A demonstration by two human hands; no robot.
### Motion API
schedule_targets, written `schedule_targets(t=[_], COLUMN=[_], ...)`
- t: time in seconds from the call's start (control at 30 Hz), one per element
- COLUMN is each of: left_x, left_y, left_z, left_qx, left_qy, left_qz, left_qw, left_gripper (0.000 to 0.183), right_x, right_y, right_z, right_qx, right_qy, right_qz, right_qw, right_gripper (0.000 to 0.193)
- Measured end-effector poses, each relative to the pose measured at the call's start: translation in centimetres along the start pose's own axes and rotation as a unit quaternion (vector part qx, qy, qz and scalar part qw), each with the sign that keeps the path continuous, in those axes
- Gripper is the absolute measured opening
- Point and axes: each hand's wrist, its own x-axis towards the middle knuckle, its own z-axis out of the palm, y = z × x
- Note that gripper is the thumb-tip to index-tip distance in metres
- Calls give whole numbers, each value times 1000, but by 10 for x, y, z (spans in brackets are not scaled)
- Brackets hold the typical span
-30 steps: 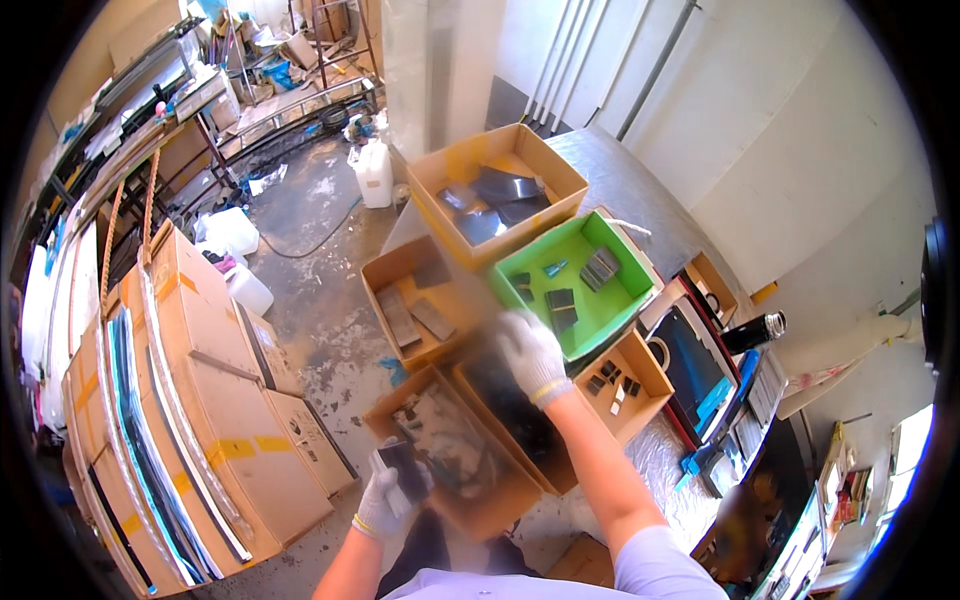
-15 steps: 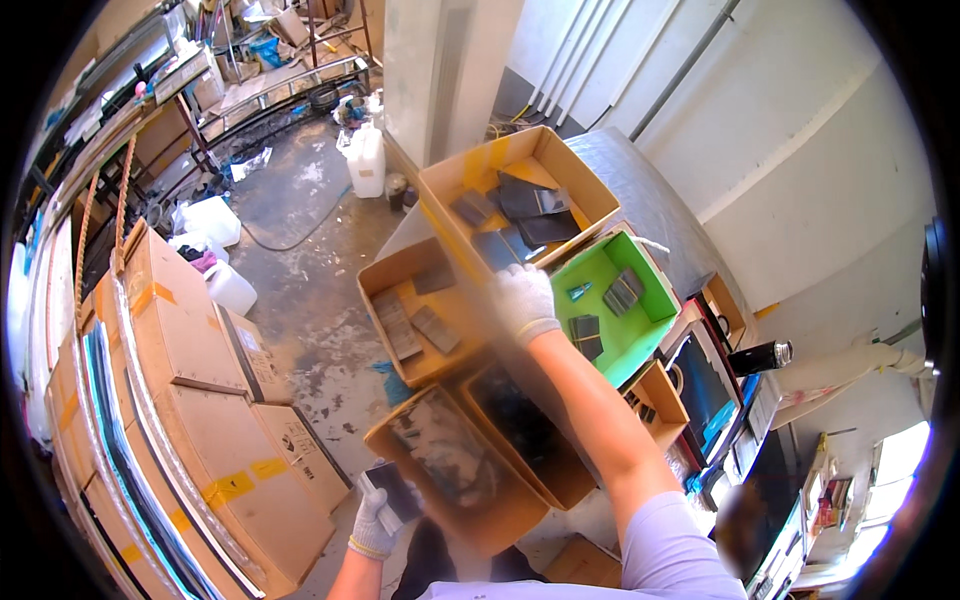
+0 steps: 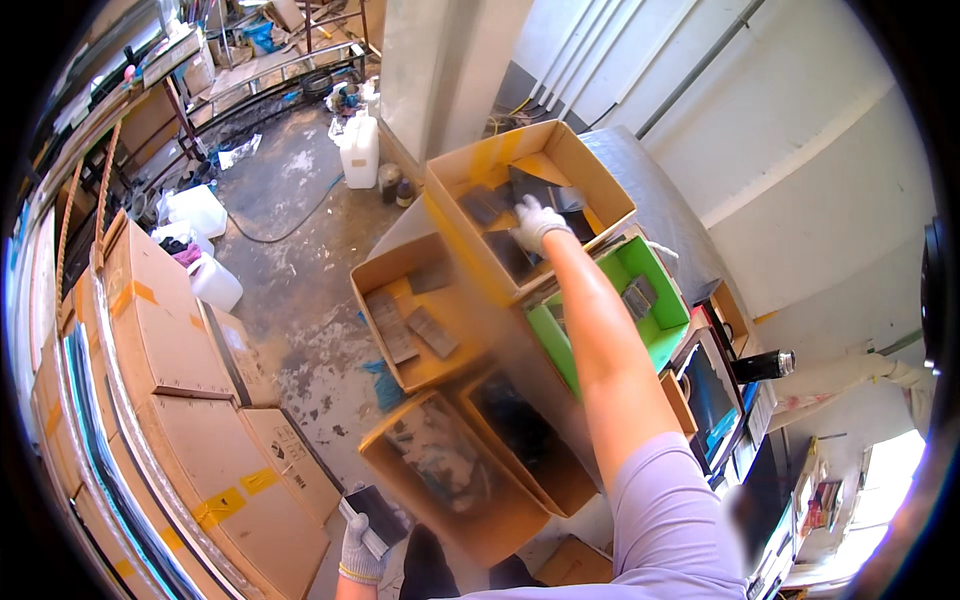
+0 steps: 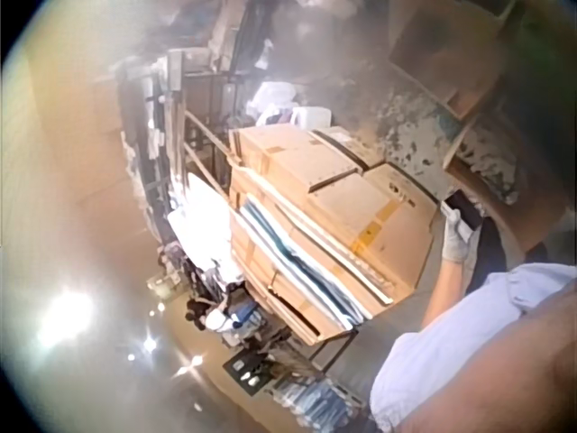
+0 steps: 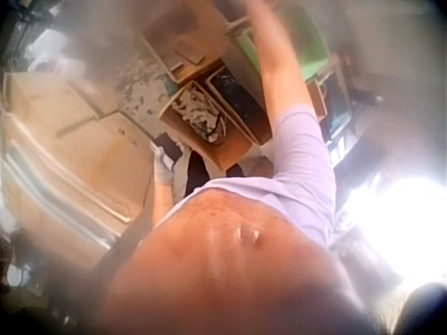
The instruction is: The person scores and cuts small dark material pieces with a utility knife and a ruler, sorts them into boxes, and marks one with a pen.
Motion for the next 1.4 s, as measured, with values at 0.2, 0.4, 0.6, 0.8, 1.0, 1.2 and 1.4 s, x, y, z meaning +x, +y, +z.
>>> schedule_targets(t=[0.2, 0.4, 0.6, 0.8, 1.0, 1.2, 1.4], left_x=[-5, 3, 6, 9, 13, 13, 14], left_y=[13, 15, 16, 23, 26, 26, 25], left_z=[-3, -2, -2, -2, -2, -6, -1], left_qx=[-9, -21, -26, -39, -30, -39, -28], left_qy=[18, 11, 6, -9, -15, 2, -4], left_qz=[12, 4, -5, -6, 9, 3, 8], left_qw=[1000, 1000, 1000, 999, 999, 999, 1000], left_gripper=[75, 75, 74, 77, 80, 80, 80], right_x=[17, 37, -1, 3, 37, 36, 42], right_y=[49, 35, -13, 39, 46, 34, 32], right_z=[-31, -36, -49, -52, -45, -49, -52], right_qx=[-39, -56, -201, -338, -175, -90, -40], right_qy=[99, -16, -31, 41, 139, 16, 5], right_qz=[61, -67, -132, -49, 132, 114, 141], right_qw=[992, 996, 970, 939, 966, 989, 989], right_gripper=[65, 37, 25, 27, 31, 40, 40])
